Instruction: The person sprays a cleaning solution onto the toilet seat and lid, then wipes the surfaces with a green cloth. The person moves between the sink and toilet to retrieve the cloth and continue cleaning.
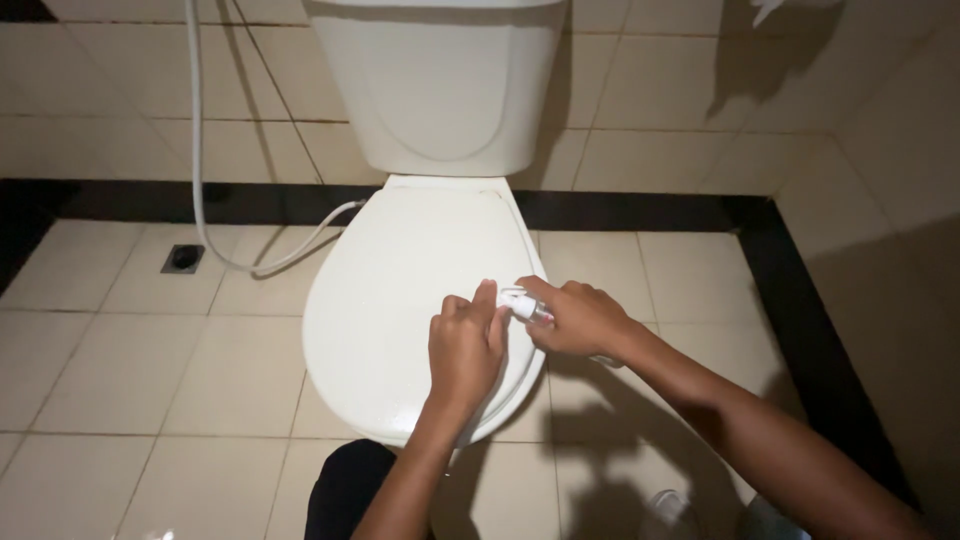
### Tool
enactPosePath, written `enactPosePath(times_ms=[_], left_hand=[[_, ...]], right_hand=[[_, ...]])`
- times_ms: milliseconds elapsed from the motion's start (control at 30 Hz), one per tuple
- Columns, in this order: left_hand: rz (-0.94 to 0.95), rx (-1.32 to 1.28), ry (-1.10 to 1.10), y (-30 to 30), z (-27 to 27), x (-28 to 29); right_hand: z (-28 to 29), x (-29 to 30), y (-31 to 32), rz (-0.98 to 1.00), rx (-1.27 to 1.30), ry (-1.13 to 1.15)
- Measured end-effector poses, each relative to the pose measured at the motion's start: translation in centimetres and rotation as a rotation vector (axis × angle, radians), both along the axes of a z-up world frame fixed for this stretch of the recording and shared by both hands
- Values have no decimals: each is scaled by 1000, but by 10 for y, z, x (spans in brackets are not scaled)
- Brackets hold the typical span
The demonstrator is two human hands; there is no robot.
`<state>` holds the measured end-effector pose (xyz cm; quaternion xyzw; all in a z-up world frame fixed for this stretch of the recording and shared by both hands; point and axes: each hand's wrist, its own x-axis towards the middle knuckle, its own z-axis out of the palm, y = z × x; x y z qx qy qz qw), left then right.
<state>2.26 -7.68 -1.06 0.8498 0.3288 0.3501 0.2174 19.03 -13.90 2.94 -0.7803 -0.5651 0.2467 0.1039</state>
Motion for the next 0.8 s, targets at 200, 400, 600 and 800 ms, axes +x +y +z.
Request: enactPosePath(times_ms=[200, 400, 600, 800], left_hand=[[-46, 49, -39, -3, -13, 4], [-29, 0, -13, -10, -2, -1], [-35, 75, -44, -6, -10, -6], [-52, 49, -35, -15, -5, -14]], right_hand=[[-20, 16, -6, 51, 18, 40], [-22, 14, -6, 73, -26, -43], [-9, 5, -5, 56, 43, -12], [-21, 3, -12, 72, 83, 56]])
